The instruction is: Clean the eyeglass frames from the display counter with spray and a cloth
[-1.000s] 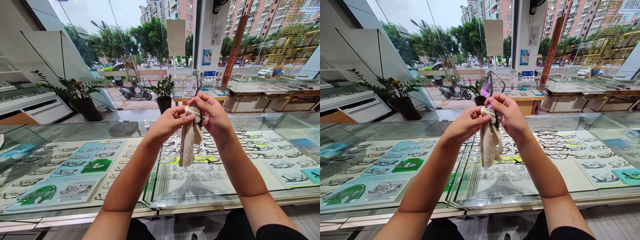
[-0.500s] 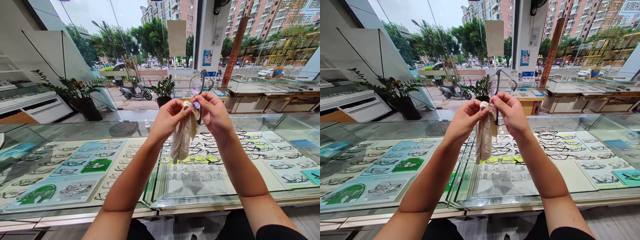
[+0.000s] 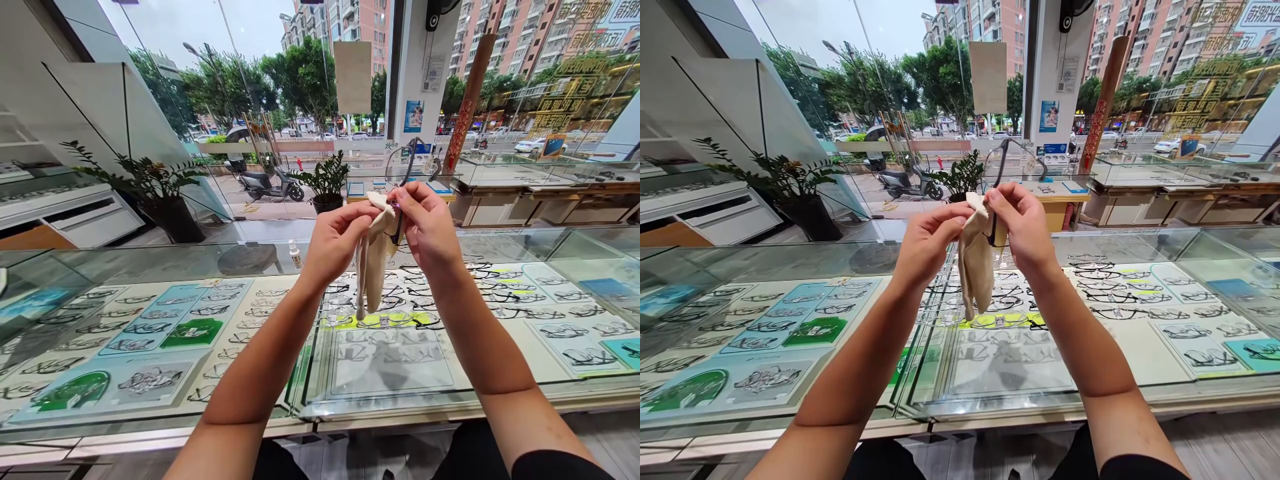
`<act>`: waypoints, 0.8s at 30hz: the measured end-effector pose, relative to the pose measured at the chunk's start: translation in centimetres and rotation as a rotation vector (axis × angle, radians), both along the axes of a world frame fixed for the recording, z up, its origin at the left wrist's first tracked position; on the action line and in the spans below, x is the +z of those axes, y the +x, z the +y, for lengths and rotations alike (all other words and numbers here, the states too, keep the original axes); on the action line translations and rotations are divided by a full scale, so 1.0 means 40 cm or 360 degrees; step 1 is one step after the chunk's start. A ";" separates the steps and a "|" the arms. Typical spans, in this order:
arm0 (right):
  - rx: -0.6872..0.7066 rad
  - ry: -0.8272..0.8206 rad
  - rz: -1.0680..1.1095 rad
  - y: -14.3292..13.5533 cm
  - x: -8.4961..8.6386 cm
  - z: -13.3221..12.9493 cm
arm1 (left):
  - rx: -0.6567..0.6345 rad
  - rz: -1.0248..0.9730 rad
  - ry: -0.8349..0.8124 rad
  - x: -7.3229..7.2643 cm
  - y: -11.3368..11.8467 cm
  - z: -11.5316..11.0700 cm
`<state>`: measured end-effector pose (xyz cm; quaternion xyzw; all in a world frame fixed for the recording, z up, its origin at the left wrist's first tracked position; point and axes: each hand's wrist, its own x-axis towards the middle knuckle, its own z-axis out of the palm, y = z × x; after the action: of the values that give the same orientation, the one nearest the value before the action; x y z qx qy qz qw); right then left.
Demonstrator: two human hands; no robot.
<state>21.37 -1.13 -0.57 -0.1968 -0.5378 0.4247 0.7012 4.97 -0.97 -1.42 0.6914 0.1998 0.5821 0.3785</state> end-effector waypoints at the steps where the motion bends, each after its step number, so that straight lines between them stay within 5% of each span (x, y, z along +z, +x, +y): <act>1: 0.0019 0.0011 -0.0003 -0.002 -0.001 0.000 | 0.0029 -0.0027 -0.0004 -0.002 0.004 0.000; 10: 0.0131 0.0053 -0.0080 0.001 -0.010 0.017 | -0.0331 -0.0095 -0.0493 -0.006 0.010 0.014; 18: 0.0164 0.0069 -0.0066 -0.004 -0.016 0.022 | -0.0626 -0.0120 -0.0689 -0.012 0.013 0.015; 24: 0.0291 0.0046 -0.0057 -0.014 -0.019 0.026 | -0.0662 -0.0300 -0.0753 -0.013 0.016 0.005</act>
<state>20.80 -0.10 -1.32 -0.1443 -0.5721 0.4755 0.6526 5.63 -0.76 -1.92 0.5533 0.1480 0.4911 0.6563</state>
